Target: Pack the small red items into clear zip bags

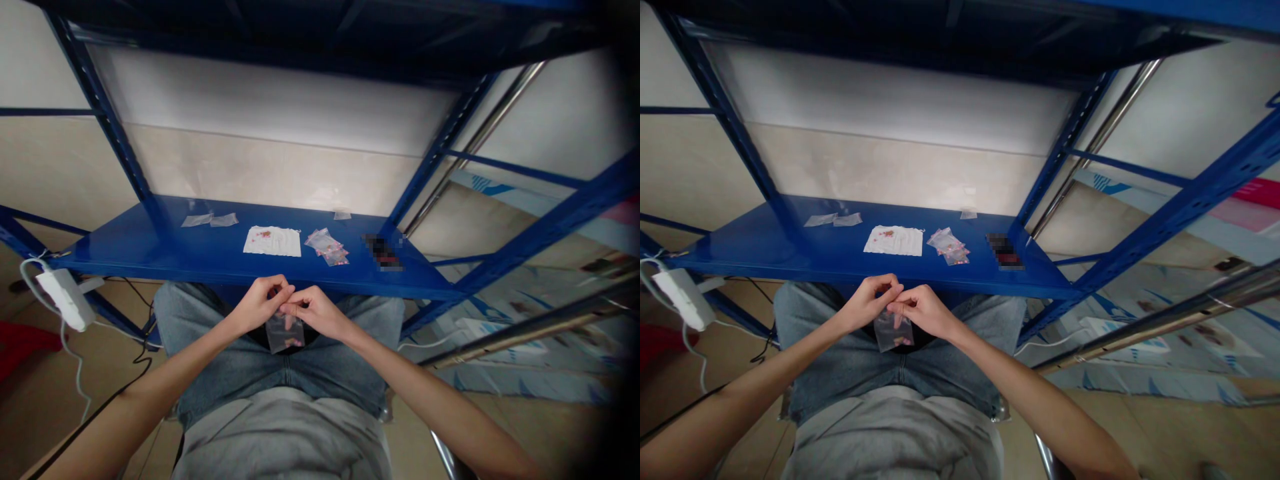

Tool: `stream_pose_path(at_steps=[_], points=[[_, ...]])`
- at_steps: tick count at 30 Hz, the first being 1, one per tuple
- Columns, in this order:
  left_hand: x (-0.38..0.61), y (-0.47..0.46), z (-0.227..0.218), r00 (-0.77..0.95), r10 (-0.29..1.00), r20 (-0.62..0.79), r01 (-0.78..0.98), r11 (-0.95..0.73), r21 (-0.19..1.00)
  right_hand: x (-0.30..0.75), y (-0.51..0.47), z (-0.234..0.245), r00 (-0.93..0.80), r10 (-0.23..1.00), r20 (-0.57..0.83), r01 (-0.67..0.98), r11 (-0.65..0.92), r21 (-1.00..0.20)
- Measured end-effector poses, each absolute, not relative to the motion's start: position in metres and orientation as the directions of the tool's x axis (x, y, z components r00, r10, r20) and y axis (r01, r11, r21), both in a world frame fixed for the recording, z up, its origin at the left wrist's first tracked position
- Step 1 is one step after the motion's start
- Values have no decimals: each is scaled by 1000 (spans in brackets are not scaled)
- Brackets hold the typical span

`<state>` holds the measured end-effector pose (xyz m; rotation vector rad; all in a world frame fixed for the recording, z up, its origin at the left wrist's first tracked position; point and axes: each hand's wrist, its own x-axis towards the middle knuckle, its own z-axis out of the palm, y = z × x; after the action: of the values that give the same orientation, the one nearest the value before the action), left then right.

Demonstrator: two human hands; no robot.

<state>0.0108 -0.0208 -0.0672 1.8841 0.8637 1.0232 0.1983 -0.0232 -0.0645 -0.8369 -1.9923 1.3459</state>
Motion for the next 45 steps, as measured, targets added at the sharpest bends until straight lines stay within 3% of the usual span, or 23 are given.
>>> stream_pose_path(at_steps=[5,14,22,27,30,33,37,39,42,45], points=[[7,-22,-62,515,792,329,259,-509,820,198,-24,-64,-531,833,156,157,278,-948],[1,-10,-67,418,826,377,265,-508,820,200,-16,-65,-415,889,192,66,240,-969],[3,-15,-61,373,861,347,147,-424,894,208,-8,-51,-390,904,174,74,220,-973],[3,-10,-67,263,897,354,142,-399,906,235,43,-29,-40,959,281,-15,281,-960],[4,-4,-75,297,906,301,78,-337,938,263,93,-18,84,941,329,149,314,-938],[7,1,-82,343,905,251,44,-283,958,285,134,-13,49,910,412,457,346,-819],[7,2,-87,396,895,206,53,-246,968,293,163,-15,-112,910,399,844,299,-446],[7,3,-88,413,889,195,54,-238,970,290,167,-17,-132,919,371,909,261,-324],[9,4,-88,423,885,194,28,-227,974,271,165,-16,-132,913,386,933,247,-263],[16,2,-87,442,877,189,32,-226,974,229,156,-13,-300,849,434,927,366,-76]])
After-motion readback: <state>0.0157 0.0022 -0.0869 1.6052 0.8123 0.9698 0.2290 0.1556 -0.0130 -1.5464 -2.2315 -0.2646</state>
